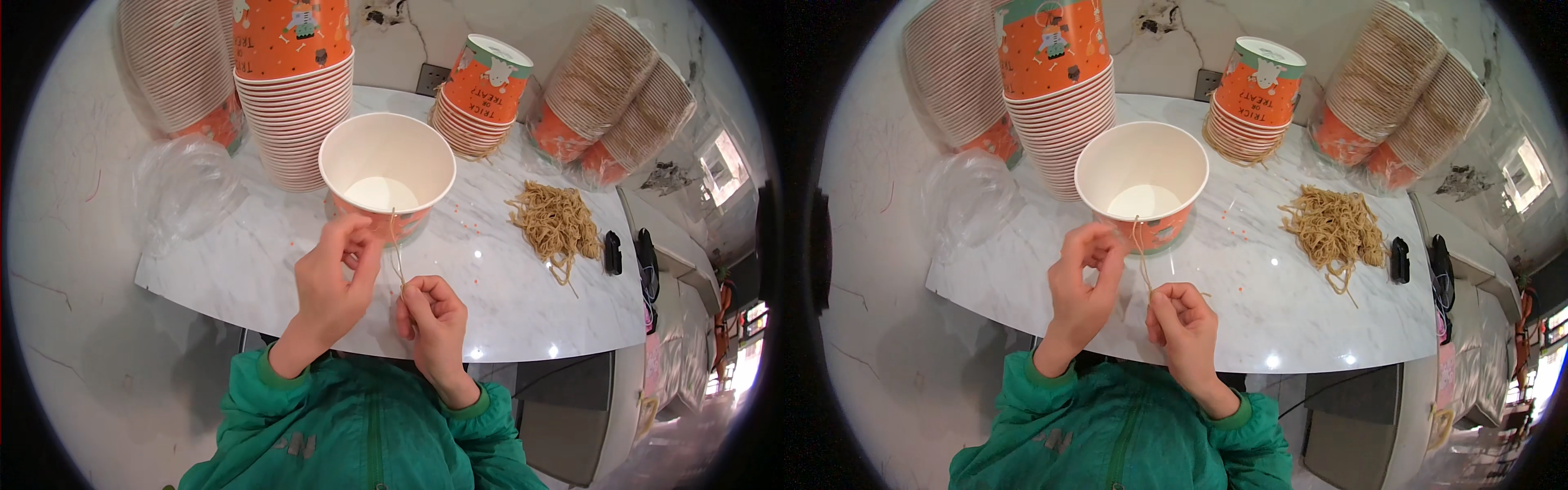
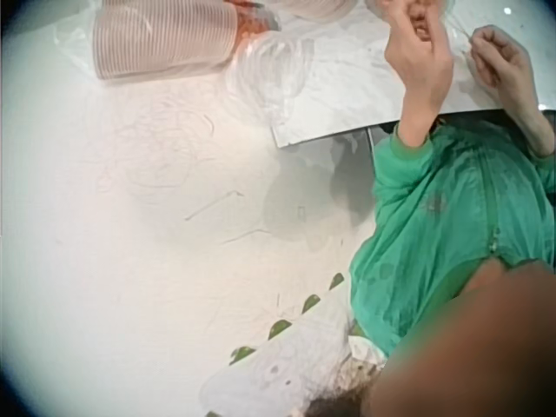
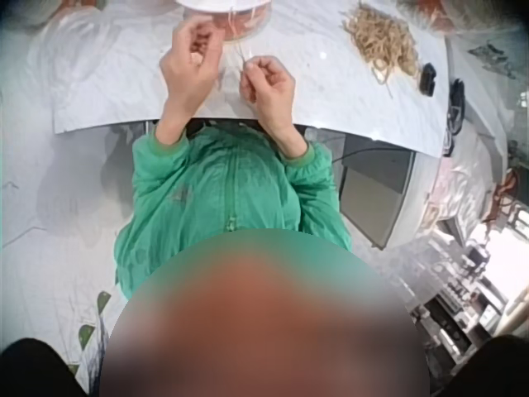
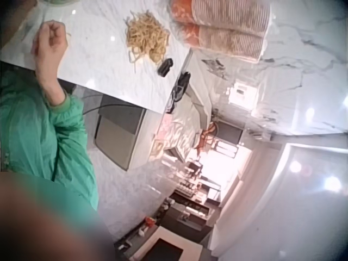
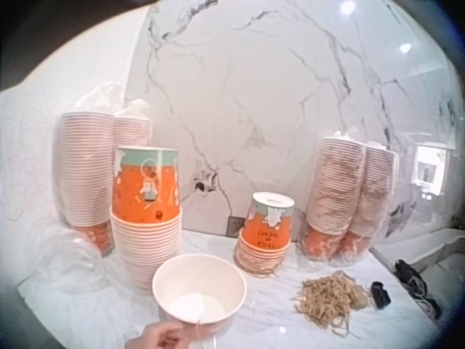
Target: The recorder is manually tying thin strings onto the rims of decorative paper cups.
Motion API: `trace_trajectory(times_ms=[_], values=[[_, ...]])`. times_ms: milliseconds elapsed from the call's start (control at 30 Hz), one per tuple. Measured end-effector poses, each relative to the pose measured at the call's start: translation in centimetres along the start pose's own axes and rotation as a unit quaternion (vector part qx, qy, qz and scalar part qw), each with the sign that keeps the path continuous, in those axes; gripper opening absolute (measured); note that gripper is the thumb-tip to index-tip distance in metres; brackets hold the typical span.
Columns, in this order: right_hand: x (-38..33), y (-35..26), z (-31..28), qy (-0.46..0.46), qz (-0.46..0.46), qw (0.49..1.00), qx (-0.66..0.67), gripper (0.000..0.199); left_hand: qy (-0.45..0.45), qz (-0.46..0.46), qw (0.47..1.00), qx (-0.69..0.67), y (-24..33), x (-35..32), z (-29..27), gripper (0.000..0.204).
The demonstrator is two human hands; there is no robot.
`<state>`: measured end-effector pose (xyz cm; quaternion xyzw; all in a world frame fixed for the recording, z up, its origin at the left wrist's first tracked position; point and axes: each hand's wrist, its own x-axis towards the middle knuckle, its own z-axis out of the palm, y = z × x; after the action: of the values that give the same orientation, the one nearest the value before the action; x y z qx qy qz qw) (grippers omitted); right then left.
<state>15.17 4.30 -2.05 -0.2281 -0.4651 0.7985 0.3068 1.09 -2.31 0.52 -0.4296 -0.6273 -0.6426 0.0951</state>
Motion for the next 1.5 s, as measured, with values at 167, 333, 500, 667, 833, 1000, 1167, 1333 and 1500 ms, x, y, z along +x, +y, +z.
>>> trace_trajectory(times_ms=[167,333,500,667,833,1000,1167,1333,1500], values=[[-0.1,-0.5,-0.2,0.012,-0.003,1.0,0.017,0.01,-0.055,0.189,0.976,0.095,-0.7,-0.5,-2.3,0.033],[-0.6,-1.7,-0.1,-0.001,-0.013,1.0,0.002,0.007,-0.162,0.344,0.909,0.171,0.0,-0.1,-1.9,0.045],[-1.2,-2.4,-0.6,-0.025,-0.032,0.999,-0.023,0.005,-0.154,0.392,0.889,0.179,-0.2,0.4,-1.8,0.041],[-1.3,-2.5,-1.6,-0.005,-0.087,0.993,-0.081,0.005,-0.22,0.45,0.847,0.178,0.3,1.5,-1.9,0.029],[-1.1,-2.3,-1.3,-0.022,-0.085,0.994,-0.07,0.005,-0.204,0.446,0.855,0.17,-0.2,1.7,-1.5,0.024],[-0.8,-1.8,-1.8,-0.036,-0.074,0.995,-0.055,0.005,-0.211,0.432,0.863,0.155,-0.8,1.7,-1.2,0.022],[-0.8,-2.0,-1.5,-0.031,-0.078,0.994,-0.075,0.004,-0.216,0.429,0.866,0.139,-1.1,1.7,-1.3,0.024],[-1.1,-2.5,-1.1,-0.013,-0.066,0.994,-0.081,0.005,-0.197,0.39,0.89,0.128,-0.8,1.0,-1.0,0.027],[-1.5,-3.2,-0.5,-0.029,-0.073,0.993,-0.084,0.023,-0.195,0.409,0.88,0.145,-0.3,1.7,-1.8,0.029]])
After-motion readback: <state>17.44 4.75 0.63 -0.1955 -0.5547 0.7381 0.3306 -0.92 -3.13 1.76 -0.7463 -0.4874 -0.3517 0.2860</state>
